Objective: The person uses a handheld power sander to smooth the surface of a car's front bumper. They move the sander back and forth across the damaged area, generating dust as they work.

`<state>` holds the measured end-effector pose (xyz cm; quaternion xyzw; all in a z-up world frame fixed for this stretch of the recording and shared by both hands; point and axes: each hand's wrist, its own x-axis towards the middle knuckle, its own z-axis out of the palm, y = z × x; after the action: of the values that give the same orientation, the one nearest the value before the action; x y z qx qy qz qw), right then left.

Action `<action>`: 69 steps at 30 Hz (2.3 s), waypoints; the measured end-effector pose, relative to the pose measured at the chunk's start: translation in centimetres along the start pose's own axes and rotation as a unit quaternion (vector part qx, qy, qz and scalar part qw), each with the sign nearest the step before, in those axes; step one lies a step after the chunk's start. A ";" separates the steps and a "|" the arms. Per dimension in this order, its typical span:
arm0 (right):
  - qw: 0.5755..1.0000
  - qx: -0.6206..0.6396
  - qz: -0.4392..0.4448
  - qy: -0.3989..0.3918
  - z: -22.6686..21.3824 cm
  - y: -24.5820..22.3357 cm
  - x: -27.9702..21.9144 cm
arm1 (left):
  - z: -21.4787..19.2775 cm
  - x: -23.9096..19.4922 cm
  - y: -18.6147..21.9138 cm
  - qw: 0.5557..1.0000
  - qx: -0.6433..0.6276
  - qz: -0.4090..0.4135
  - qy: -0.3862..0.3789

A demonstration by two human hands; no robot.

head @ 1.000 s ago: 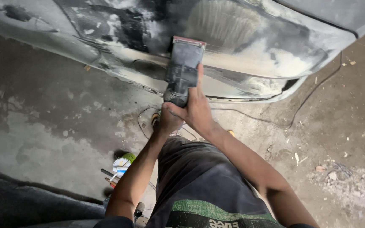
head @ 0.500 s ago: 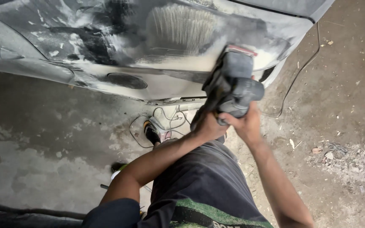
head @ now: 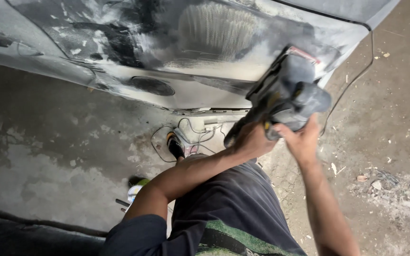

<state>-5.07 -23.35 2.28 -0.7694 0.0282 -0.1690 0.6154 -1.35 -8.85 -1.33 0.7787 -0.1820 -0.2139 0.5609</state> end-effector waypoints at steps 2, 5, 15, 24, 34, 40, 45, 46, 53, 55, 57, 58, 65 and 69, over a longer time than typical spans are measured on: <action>0.997 -0.077 0.000 -0.004 3.2 0.1 -0.4 | -3.2 -1.5 -0.6 0.996 0.037 0.026 0.073; 0.992 -0.127 0.009 -0.021 8.1 -1.3 -0.1 | -7.0 -3.2 -1.4 0.987 0.067 0.046 0.137; 0.981 -0.105 -0.104 -0.124 19.6 -5.4 2.8 | -15.5 -6.6 -6.1 0.982 -0.029 0.031 0.185; 0.974 -0.116 -0.085 -0.172 23.4 -7.1 3.0 | -19.6 -8.2 -4.5 0.964 -0.038 0.089 0.249; 0.987 -0.079 -0.081 -0.117 19.0 -7.2 4.1 | -15.6 -3.4 -3.3 0.947 -0.020 0.070 0.312; 0.987 -0.076 -0.106 -0.089 18.0 -8.2 5.5 | -14.5 -3.7 -4.5 0.949 0.002 0.044 0.314; 0.986 -0.075 -0.083 -0.126 17.4 -4.8 1.4 | -13.3 -6.3 -5.1 0.974 -0.024 0.036 0.221; 0.981 -0.098 -0.102 -0.135 17.3 -4.3 0.8 | -12.9 -6.8 -5.2 0.968 -0.029 0.042 0.247; 0.981 -0.102 -0.098 -0.135 16.9 -5.7 3.7 | -12.3 -4.7 -7.0 0.963 -0.011 -0.003 0.268; 0.983 -0.106 -0.041 -0.146 16.8 -6.2 4.3 | -13.1 -4.3 -4.8 0.965 -0.023 -0.016 0.262; 0.982 -0.115 0.014 -0.151 16.3 -6.6 4.5 | -13.1 -4.0 -4.3 0.967 -0.037 -0.024 0.252; 0.984 -0.115 -0.029 -0.136 16.2 -6.9 4.2 | -13.0 -4.2 -4.9 0.964 -0.025 -0.038 0.262; 0.977 -0.138 -0.077 -0.145 16.0 -4.2 0.6 | -10.7 -6.6 -5.6 0.962 -0.111 0.006 0.251; 0.980 -0.117 -0.067 -0.145 15.8 -6.0 3.0 | -11.2 -5.1 -5.0 0.959 -0.084 0.039 0.268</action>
<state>1.45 -7.83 5.80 -0.8527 -0.0930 -0.0920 0.5058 0.56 4.24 -2.29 0.7497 -0.0360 0.0100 0.6607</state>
